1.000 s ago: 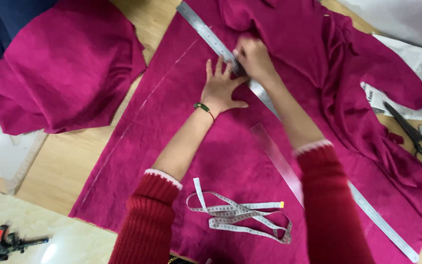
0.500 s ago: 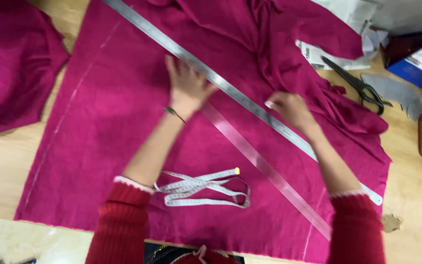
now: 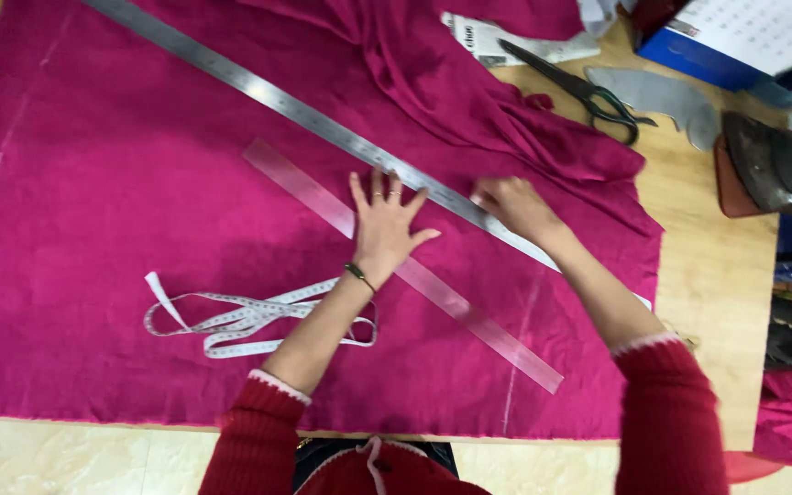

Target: The person measures and marks a large piece of magenta fabric on a wooden table using a metal ruler, a clear plastic ruler, and white tailor's chalk. They then use a pair of scissors to cut the fabric along the marked lines.

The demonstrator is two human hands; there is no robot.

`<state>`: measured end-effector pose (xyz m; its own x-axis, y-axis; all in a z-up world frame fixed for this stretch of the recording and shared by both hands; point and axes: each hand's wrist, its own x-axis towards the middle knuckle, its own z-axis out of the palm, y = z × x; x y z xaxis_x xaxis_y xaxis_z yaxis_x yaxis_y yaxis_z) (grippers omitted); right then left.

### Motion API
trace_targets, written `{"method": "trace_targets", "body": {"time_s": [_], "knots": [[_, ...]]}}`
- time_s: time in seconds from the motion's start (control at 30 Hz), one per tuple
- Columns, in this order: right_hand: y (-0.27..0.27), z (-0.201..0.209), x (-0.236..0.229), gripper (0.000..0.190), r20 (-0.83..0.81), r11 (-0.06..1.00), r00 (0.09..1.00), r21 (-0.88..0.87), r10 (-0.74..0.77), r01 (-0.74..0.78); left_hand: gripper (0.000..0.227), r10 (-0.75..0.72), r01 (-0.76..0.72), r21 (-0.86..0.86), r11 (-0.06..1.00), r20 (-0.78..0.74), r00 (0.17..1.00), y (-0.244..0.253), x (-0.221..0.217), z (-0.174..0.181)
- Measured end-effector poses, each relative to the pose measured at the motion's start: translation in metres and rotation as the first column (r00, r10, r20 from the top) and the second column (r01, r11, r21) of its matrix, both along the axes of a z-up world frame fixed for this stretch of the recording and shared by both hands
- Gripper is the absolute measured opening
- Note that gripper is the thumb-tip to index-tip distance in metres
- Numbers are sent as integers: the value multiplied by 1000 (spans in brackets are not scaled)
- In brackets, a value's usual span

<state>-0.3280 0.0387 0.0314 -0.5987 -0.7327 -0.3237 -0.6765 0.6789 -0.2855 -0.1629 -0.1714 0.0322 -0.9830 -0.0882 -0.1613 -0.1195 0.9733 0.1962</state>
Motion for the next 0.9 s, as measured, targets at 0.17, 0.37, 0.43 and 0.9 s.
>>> {"method": "trace_targets", "body": {"time_s": [0.17,0.37,0.43,0.9], "knots": [[128,19,0,23,-38,910,995,402,-91,98,72,22,-23,-18,1000,-43,999,21,-7,-5],[87,18,6,17,36,989,989,-28,-144,145,72,-120,119,-33,992,-25,992,130,-5,-16],[69,3,3,13,33,982,996,-163,-88,92,70,-176,177,28,984,-56,983,167,-4,-21],[297,-4,23,16,-151,918,939,208,-310,337,48,-208,201,-56,978,-194,959,171,-37,-50]]}}
